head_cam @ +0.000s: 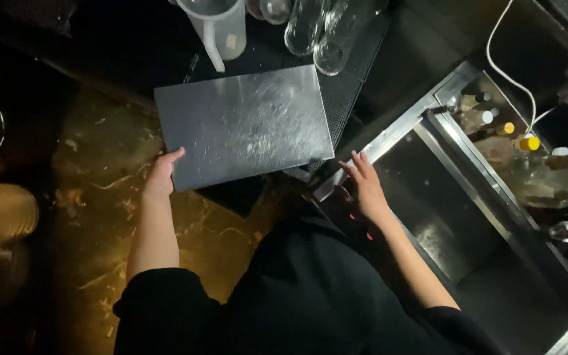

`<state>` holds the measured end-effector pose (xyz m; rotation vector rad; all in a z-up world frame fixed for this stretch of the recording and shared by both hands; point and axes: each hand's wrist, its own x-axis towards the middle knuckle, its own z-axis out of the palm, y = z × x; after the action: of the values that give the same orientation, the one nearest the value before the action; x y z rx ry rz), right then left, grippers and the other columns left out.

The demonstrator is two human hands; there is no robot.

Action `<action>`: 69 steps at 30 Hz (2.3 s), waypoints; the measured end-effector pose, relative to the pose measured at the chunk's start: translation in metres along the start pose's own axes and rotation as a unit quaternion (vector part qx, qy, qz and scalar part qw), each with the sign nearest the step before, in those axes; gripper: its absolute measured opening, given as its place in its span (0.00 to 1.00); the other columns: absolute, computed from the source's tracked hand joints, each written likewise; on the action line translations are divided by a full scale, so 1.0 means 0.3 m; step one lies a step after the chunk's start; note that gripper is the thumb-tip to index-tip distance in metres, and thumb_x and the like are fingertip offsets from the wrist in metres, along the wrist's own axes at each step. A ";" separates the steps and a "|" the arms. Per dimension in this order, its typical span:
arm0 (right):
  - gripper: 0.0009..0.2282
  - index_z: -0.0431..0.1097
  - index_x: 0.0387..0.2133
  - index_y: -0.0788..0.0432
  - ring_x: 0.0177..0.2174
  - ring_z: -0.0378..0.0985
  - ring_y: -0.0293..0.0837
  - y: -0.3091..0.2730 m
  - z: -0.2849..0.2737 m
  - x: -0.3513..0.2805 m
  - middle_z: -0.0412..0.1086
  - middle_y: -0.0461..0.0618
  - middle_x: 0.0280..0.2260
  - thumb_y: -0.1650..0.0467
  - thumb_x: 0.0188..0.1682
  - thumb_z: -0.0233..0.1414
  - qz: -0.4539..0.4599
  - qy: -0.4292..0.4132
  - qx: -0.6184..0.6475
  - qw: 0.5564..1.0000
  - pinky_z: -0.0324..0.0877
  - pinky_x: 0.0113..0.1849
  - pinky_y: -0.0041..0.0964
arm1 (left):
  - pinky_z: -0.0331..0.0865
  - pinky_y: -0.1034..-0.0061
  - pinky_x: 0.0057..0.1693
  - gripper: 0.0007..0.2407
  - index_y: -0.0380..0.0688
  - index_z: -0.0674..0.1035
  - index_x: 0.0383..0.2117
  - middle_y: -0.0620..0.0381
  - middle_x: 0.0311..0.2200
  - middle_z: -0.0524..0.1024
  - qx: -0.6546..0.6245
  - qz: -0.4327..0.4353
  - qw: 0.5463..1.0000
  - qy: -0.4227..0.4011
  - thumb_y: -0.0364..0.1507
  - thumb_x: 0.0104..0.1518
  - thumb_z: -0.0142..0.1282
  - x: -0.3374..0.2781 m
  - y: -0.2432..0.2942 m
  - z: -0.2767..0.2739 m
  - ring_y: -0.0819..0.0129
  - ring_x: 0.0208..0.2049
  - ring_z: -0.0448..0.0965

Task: The person wipes a stainless steel bar counter with a purple cloth, folds the cloth, and continues wiping different sections. They remove a metal tray, rearrange bottles and shakers, and place the tray back into the counter.

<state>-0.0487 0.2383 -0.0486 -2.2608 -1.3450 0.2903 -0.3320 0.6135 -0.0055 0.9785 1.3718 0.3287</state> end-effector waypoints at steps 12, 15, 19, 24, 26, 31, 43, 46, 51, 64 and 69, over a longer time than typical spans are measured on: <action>0.28 0.65 0.63 0.49 0.67 0.52 0.66 0.042 0.086 -0.012 0.53 0.61 0.68 0.65 0.46 0.60 0.065 -0.021 -0.072 0.995 0.52 0.65 0.54 | 0.47 0.49 0.72 0.38 0.39 0.55 0.72 0.30 0.72 0.48 0.056 0.064 0.996 -0.016 0.33 0.57 0.67 0.289 0.138 -0.020 0.38 0.72 0.48; 0.27 0.64 0.63 0.49 0.68 0.49 0.67 0.042 0.064 -0.041 0.52 0.62 0.69 0.69 0.47 0.58 0.092 -0.032 -0.055 0.994 0.51 0.65 0.56 | 0.48 0.49 0.72 0.38 0.43 0.60 0.71 0.34 0.71 0.51 0.112 0.074 0.991 -0.012 0.36 0.57 0.71 0.477 0.020 -0.074 0.40 0.72 0.50; 0.31 0.65 0.62 0.49 0.68 0.48 0.68 0.088 0.074 -0.122 0.52 0.62 0.68 0.65 0.41 0.65 0.136 -0.013 -0.041 0.990 0.52 0.65 0.57 | 0.45 0.49 0.73 0.33 0.41 0.61 0.70 0.30 0.70 0.50 0.148 0.123 0.981 0.005 0.32 0.60 0.66 0.450 0.030 -0.042 0.35 0.72 0.47; 0.35 0.65 0.62 0.49 0.67 0.48 0.70 0.016 0.000 -0.186 0.52 0.64 0.69 0.66 0.36 0.68 0.171 0.004 -0.030 0.985 0.53 0.64 0.58 | 0.45 0.48 0.73 0.30 0.52 0.62 0.71 0.36 0.71 0.51 0.222 0.115 0.968 0.020 0.36 0.64 0.62 0.449 0.034 -0.033 0.38 0.72 0.47; 0.31 0.65 0.62 0.48 0.68 0.47 0.66 0.082 0.047 -0.242 0.52 0.61 0.69 0.65 0.41 0.65 0.197 0.024 -0.035 0.980 0.54 0.64 0.59 | 0.46 0.43 0.72 0.29 0.55 0.60 0.72 0.38 0.71 0.52 0.235 0.090 0.967 0.033 0.38 0.65 0.60 0.418 0.052 -0.019 0.39 0.72 0.50; 0.29 0.67 0.60 0.50 0.67 0.51 0.66 0.063 -0.007 -0.340 0.54 0.61 0.69 0.64 0.43 0.65 0.234 0.051 -0.047 0.970 0.57 0.62 0.58 | 0.62 0.48 0.65 0.21 0.48 0.73 0.63 0.35 0.59 0.70 0.269 0.311 0.890 0.196 0.32 0.63 0.60 0.316 -0.044 0.055 0.38 0.62 0.69; 0.26 0.68 0.60 0.55 0.64 0.58 0.67 0.258 -0.127 -0.847 0.59 0.65 0.65 0.65 0.48 0.63 0.319 0.126 -0.035 0.938 0.60 0.61 0.59 | 0.63 0.61 0.55 0.11 0.47 0.83 0.36 0.56 0.36 0.76 0.125 0.725 0.677 0.032 0.16 0.50 0.57 -0.203 -0.449 0.756 0.57 0.41 0.75; 0.25 0.69 0.60 0.56 0.63 0.60 0.66 0.356 -0.145 -1.011 0.61 0.66 0.64 0.65 0.49 0.63 0.323 0.126 -0.037 0.937 0.61 0.60 0.57 | 0.70 0.67 0.48 0.10 0.48 0.85 0.37 0.60 0.33 0.78 0.134 0.748 0.641 -0.104 0.20 0.53 0.55 -0.414 -0.509 0.928 0.61 0.35 0.78; 0.22 0.69 0.59 0.59 0.61 0.64 0.63 0.464 -0.218 -1.257 0.66 0.66 0.61 0.65 0.52 0.60 0.324 0.124 -0.018 0.938 0.63 0.59 0.56 | 0.72 0.70 0.40 0.08 0.50 0.84 0.37 0.62 0.29 0.75 0.220 0.702 0.650 -0.192 0.23 0.57 0.54 -0.581 -0.733 1.209 0.59 0.30 0.79; 0.21 0.69 0.61 0.48 0.58 0.72 0.51 0.541 -0.376 -1.366 0.71 0.50 0.58 0.57 0.55 0.52 0.365 -0.076 0.136 0.918 0.64 0.59 0.49 | 0.76 0.52 0.44 0.06 0.60 0.81 0.37 0.62 0.34 0.76 0.492 0.447 0.744 -0.072 0.31 0.58 0.51 -0.606 -0.747 1.424 0.51 0.38 0.82; 0.25 0.66 0.64 0.44 0.59 0.71 0.47 0.610 -0.472 -1.360 0.70 0.47 0.59 0.53 0.53 0.54 0.427 -0.111 0.124 0.889 0.63 0.60 0.47 | 0.75 0.52 0.44 0.08 0.63 0.80 0.38 0.63 0.34 0.74 0.529 0.508 0.680 -0.012 0.29 0.57 0.53 -0.465 -0.544 1.419 0.55 0.40 0.80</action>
<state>-0.0505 -0.2306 -0.0472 -2.5014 -0.2725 0.9741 -0.0281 0.2534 -0.0774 2.7231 0.7503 0.3036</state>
